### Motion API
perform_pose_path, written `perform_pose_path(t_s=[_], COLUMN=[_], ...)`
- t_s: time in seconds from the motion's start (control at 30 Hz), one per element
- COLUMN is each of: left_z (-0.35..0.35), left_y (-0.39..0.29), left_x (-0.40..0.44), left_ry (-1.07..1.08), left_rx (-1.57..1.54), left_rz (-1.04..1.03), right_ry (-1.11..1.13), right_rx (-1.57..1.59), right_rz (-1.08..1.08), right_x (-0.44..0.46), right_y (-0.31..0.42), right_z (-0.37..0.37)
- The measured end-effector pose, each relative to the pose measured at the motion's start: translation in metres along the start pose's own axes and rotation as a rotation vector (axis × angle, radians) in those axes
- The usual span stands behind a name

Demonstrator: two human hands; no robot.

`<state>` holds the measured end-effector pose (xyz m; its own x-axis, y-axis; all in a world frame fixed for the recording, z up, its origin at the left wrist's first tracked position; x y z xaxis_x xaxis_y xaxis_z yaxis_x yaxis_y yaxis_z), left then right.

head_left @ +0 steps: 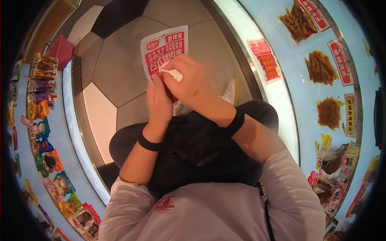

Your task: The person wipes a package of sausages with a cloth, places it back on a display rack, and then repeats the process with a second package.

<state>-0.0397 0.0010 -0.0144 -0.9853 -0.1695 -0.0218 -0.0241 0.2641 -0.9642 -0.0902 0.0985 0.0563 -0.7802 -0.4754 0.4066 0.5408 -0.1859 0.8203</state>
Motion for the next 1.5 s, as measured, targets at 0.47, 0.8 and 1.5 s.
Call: perform_pose_path(t_s=[0.47,0.8,1.5], left_z=[0.017,0.016,0.01], left_y=[0.005,-0.002,-0.005], left_x=[0.004,0.004,0.004], left_ry=[-0.109,-0.085,-0.037], left_rx=[-0.236,-0.401,-0.47], left_rz=[-0.012,-0.04,-0.034], right_ry=[0.015,-0.059,-0.094], right_rx=[-0.071,-0.045,-0.061], right_rz=[-0.096,-0.017,0.007], right_x=[0.002,0.0,0.002], right_y=[-0.026,-0.019,-0.013], right_z=[-0.002,-0.01,-0.005])
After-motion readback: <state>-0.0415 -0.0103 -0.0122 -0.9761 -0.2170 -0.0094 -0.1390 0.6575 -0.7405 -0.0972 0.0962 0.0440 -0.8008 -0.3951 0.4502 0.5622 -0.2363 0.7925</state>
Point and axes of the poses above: each hand's wrist, its own x-axis towards the middle knuckle, its own z-axis out of the back of the hand, y = z × x, the point moved 10 cm from there along x, towards the middle knuckle, and after that the axes turned 9 degrees about y, right-handed, at the moved point
